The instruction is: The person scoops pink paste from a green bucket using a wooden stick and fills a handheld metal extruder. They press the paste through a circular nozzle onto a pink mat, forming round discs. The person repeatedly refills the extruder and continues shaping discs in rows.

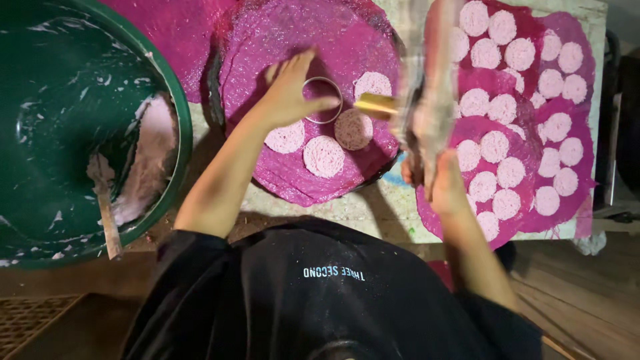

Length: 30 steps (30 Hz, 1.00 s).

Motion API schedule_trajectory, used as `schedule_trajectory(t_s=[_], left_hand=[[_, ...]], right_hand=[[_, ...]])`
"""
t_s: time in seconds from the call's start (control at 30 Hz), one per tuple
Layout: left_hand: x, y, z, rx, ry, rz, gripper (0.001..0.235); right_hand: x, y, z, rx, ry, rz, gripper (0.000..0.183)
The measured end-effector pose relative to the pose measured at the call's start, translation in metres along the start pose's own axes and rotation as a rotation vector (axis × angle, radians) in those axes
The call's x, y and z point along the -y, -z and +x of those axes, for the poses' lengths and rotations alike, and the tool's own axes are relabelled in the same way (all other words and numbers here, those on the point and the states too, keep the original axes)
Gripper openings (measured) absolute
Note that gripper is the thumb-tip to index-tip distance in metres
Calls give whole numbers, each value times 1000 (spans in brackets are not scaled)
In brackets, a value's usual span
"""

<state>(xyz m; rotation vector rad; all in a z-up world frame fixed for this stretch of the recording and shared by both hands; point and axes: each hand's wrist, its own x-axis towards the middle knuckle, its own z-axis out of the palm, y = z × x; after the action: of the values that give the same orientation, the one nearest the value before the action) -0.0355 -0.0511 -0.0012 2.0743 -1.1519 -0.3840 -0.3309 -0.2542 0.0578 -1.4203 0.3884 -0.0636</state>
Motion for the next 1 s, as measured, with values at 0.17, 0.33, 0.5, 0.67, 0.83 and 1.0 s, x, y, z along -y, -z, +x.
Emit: schedule_trajectory(t_s=[0.17, 0.33, 0.5, 0.67, 0.83, 1.0], left_hand=[[-18, -4, 26, -127, -190, -1951, 50], [-7, 3, 50, -513, -64, -2179, 36], [27, 12, 43, -597, -27, -2243, 33], [35, -10, 35, -651, 85, -2288, 29], [27, -33, 55, -692, 133, -2349, 30], [32, -15, 72, -666, 37, -2246, 28]], right_hand=[[40, -8, 75, 237, -445, -382, 76], [89, -38, 126, 204, -407, -858, 73], [87, -74, 140, 203, -260, -1107, 77], [88, -81, 135, 196, -357, -1069, 76], [105, -71, 131, 157, -206, -1368, 73], [90, -72, 137, 55, -114, -1319, 65]])
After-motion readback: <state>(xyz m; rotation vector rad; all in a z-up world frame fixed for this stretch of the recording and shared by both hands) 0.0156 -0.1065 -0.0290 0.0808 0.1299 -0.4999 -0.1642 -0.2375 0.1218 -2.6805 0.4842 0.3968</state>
